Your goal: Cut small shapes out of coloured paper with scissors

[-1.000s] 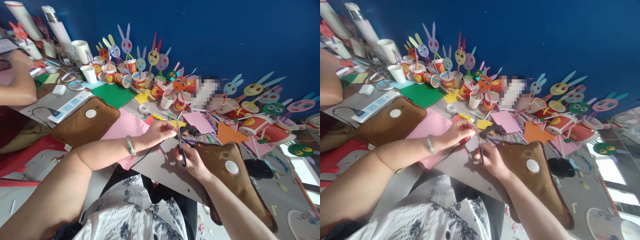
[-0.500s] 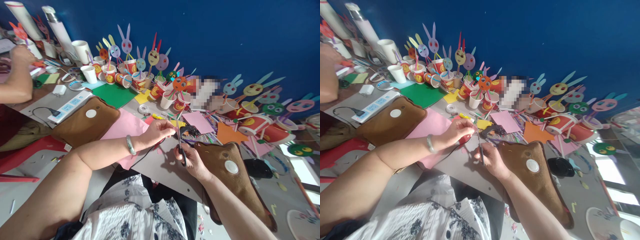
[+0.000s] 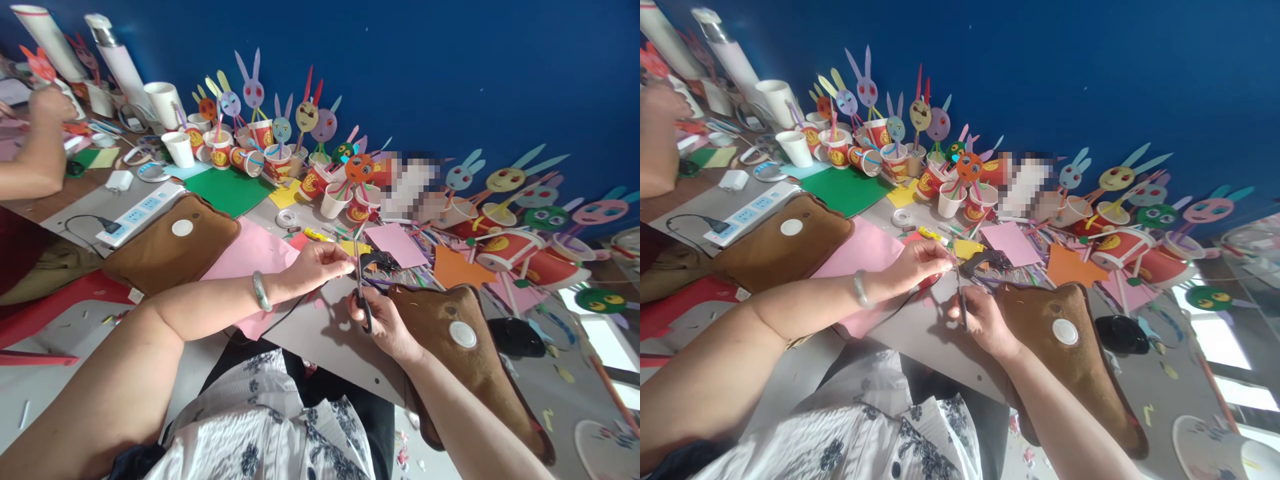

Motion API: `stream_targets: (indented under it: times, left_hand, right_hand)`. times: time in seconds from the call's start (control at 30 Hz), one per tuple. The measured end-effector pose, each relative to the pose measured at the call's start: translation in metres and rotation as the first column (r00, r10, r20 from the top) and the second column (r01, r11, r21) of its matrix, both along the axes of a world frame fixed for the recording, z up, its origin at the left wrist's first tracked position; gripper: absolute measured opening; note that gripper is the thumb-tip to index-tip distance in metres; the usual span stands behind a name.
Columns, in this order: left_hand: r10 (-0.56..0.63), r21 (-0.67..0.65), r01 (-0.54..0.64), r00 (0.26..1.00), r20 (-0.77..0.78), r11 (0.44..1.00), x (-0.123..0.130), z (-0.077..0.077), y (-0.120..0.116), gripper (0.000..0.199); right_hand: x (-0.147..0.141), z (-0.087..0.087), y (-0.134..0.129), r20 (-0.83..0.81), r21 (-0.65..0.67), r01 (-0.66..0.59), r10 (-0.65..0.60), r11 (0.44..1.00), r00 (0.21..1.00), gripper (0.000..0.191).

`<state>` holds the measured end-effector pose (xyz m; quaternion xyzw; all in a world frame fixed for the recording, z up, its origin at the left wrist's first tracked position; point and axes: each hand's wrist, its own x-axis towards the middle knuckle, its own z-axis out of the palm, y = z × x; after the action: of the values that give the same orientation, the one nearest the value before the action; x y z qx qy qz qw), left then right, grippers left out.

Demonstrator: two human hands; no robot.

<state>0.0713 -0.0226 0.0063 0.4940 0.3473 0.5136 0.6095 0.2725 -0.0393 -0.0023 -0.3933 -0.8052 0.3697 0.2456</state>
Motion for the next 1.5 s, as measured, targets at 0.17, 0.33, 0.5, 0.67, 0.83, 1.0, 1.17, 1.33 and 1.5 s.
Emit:
stream_targets:
  times: [0.17,0.33,0.5,0.67,0.83,1.0,1.17,1.33,1.5]
  left_hand:
    - [-0.022,-0.002,0.022,1.0,-0.008,1.0,-0.0014,0.0034,-0.0013,0.022]
    - [-0.019,0.007,0.019,1.0,0.009,1.0,-0.0016,0.0027,-0.0013,0.024]
    - [-0.008,-0.004,0.008,1.0,0.0,1.0,-0.0018,0.0039,-0.0018,0.022]
    - [0.0,-0.031,0.0,1.0,-0.003,1.0,-0.0021,0.0036,-0.0023,0.02]
    - [0.031,-0.011,-0.031,1.0,-0.003,0.999,-0.0013,0.0007,-0.0017,0.019]
    - [0.058,0.015,-0.058,0.998,0.009,0.998,-0.0017,0.0039,-0.0009,0.021]
    - [0.068,-0.04,-0.066,0.995,0.066,0.997,-0.0014,0.0083,-0.0011,0.036]
    - [0.047,-0.016,-0.047,0.999,0.0,0.999,-0.0018,0.0043,-0.0023,0.033]
    - [0.039,-0.04,-0.04,0.999,-0.017,0.998,-0.0006,-0.0002,-0.0012,0.022]
  right_hand:
    - [0.0002,-0.0005,0.0004,-0.006,0.005,-0.002,0.002,1.0,1.0,0.07]
    - [0.0001,-0.0005,0.0004,-0.003,0.007,0.009,-0.009,1.0,1.0,0.07]
    - [0.0004,-0.0015,0.0006,-0.003,0.013,0.0,0.0,1.0,1.0,0.07]
    - [0.0022,-0.0039,0.0017,0.017,0.012,0.002,-0.002,1.0,1.0,0.069]
    - [0.0027,-0.0043,0.0022,0.026,0.002,0.005,-0.005,1.0,1.0,0.07]
    - [0.0022,-0.0043,0.0019,0.024,0.002,0.021,-0.021,1.0,1.0,0.072]
    - [0.0023,-0.0039,0.0016,0.02,0.011,0.017,-0.017,1.0,1.0,0.071]
    - [0.0016,-0.0039,0.0017,0.011,0.019,0.011,-0.011,1.0,1.0,0.07]
    - [0.0014,-0.0033,0.0011,0.01,0.011,0.013,-0.013,1.0,1.0,0.071]
